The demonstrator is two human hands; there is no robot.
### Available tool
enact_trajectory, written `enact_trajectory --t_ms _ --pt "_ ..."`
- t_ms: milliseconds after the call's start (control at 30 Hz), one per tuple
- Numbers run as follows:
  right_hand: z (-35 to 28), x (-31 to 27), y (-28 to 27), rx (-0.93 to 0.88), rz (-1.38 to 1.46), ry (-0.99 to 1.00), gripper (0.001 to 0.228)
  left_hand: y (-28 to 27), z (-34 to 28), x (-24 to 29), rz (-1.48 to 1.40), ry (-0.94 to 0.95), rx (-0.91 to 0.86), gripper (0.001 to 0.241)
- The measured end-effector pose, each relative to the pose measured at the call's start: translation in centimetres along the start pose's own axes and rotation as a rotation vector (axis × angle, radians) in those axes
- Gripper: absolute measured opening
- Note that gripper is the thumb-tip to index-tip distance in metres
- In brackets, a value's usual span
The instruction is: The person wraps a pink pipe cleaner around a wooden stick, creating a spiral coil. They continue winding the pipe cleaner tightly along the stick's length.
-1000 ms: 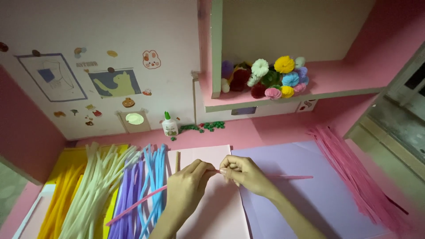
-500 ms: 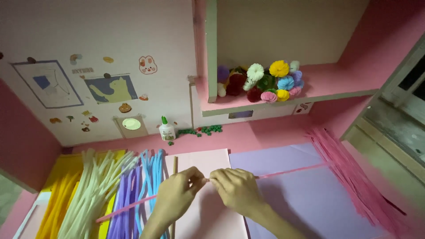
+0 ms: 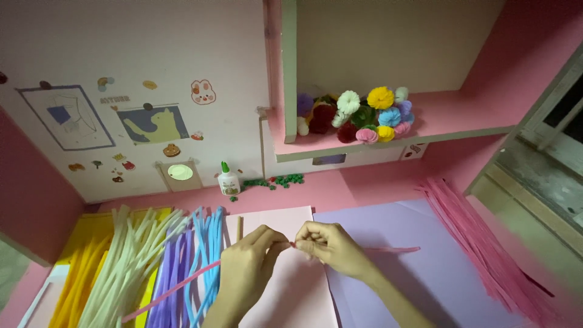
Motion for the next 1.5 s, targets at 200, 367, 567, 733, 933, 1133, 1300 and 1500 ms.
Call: enact_trajectory --t_ms 200,367,567,733,933,1133,1300,1500 --pt "-3.9 -7.4 -0.6 0.537 -0.673 -0.656 0.009 1.7 -1.8 -6.0 -0.009 -0.683 -0.272 0.017" --pt "-5.2 -8.7 3.2 0.578 -1.053 -0.811 0.008 2.4 -3.3 -8.2 -0.021 -0.876 -0.424 0.023" --pt "-1.4 -3.1 1.4 0.330 -0.879 -0.267 0.011 1.9 -1.3 -5.7 -0.002 -0.527 -0.231 0.012" --pt "-0.8 -0.2 0.1 0.039 -0.478 0.081 0.013 1.9 -0.6 -2.2 0.159 -0.046 -0.104 0.014" --pt "-0.6 0.1 1.2 -0.104 -0.138 -0.009 0.016 2.1 -0.4 -1.8 0.149 -0.057 -0.174 0.014" --pt "-0.8 -1.2 0.9 0.221 -0.646 -0.188 0.004 2.2 -0.7 -3.6 0.125 -0.141 -0.199 0.023" --pt "-2.5 -4.0 3.9 0.408 -1.047 -0.603 0.006 3.8 -1.5 -5.9 0.018 -0.339 -0.397 0.011" --pt "-2.3 -3.5 4.1 0.413 -1.083 -0.591 0.016 4.1 -2.0 -6.2 -0.091 -0.525 -0.473 0.015"
Point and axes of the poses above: each hand's wrist, its own z-axis towards the middle knuckle, its own y-axis out of the palm, x = y × z, the point moved 10 cm from there along z, towards the middle knuckle, and after that the axes turned 12 degrees about -z, right-handed, at the moved point
